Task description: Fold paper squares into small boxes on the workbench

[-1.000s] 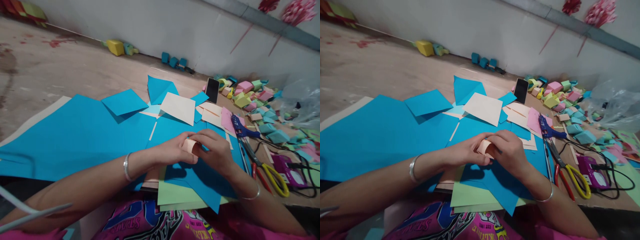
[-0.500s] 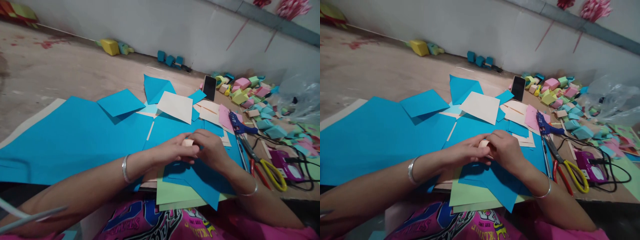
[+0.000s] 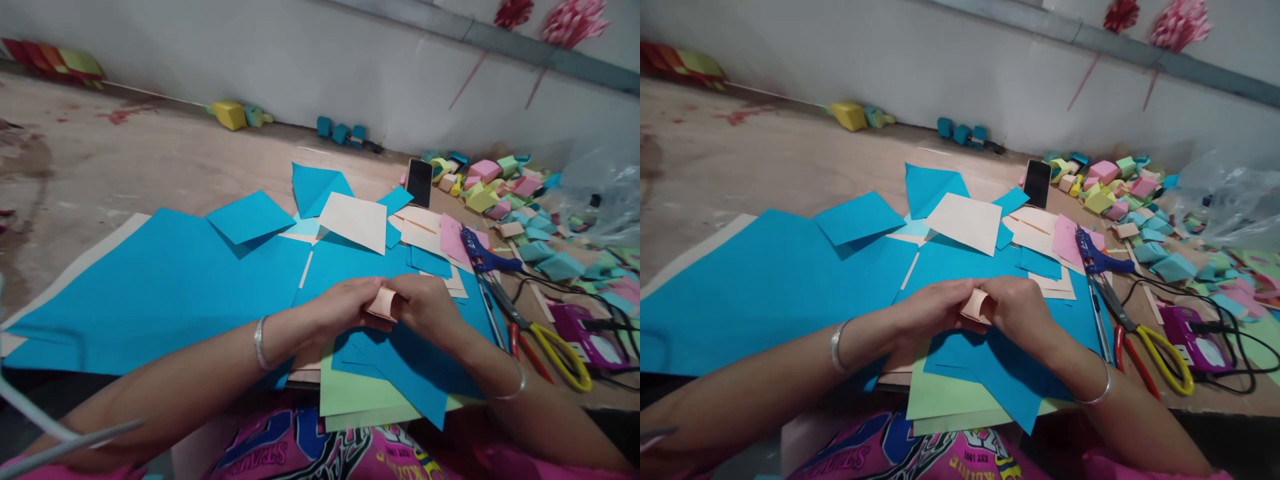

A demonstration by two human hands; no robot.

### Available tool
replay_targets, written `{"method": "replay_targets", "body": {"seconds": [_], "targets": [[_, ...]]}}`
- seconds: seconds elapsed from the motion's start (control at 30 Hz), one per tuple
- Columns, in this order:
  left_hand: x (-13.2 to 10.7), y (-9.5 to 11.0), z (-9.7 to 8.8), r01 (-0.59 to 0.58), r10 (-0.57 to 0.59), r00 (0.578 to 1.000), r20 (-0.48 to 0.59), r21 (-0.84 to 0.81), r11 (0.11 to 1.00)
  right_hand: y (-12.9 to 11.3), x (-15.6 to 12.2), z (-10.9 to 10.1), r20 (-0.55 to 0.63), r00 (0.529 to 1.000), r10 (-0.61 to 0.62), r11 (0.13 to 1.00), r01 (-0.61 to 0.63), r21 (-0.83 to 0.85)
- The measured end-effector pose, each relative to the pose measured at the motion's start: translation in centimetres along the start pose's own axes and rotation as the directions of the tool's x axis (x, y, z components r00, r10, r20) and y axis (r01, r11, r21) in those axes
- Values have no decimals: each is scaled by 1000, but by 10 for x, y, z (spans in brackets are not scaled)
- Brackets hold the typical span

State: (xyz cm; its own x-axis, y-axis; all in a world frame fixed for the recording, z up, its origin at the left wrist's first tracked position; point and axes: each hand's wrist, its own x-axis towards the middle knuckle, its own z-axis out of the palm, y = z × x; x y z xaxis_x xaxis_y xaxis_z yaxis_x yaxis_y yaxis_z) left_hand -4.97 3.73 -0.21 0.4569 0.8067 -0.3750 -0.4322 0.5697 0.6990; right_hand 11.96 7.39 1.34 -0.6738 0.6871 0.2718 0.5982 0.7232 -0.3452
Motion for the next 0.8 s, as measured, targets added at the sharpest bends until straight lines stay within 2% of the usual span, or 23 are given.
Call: {"method": "replay_targets", "body": {"seconds": [0.1,0.2,0.3,0.43,0.6,0.73,0.8], "targets": [[0,3,1,-2,-2,995,-101,-42,999,4,1,4,39,999,33,999,-33,-13],[-2,8,2,7,-12,991,-135,-35,999,5,3,2,25,998,59,994,-56,-90],[-3,12,2,16,-23,989,-147,-49,999,2,4,-5,39,998,45,993,-40,-110],[-3,13,2,49,-55,983,-173,-41,998,2,2,-10,78,997,26,999,-22,-40],[-3,11,0,50,-55,992,-113,-39,998,5,-2,-6,-6,1000,13,1000,-13,9],[-2,11,-1,18,-24,988,-151,-41,999,5,1,-4,26,1000,15,999,-14,-52],[-2,12,-2,12,-19,986,-166,-43,999,4,3,-4,-8,1000,8,990,-10,-144]]}}
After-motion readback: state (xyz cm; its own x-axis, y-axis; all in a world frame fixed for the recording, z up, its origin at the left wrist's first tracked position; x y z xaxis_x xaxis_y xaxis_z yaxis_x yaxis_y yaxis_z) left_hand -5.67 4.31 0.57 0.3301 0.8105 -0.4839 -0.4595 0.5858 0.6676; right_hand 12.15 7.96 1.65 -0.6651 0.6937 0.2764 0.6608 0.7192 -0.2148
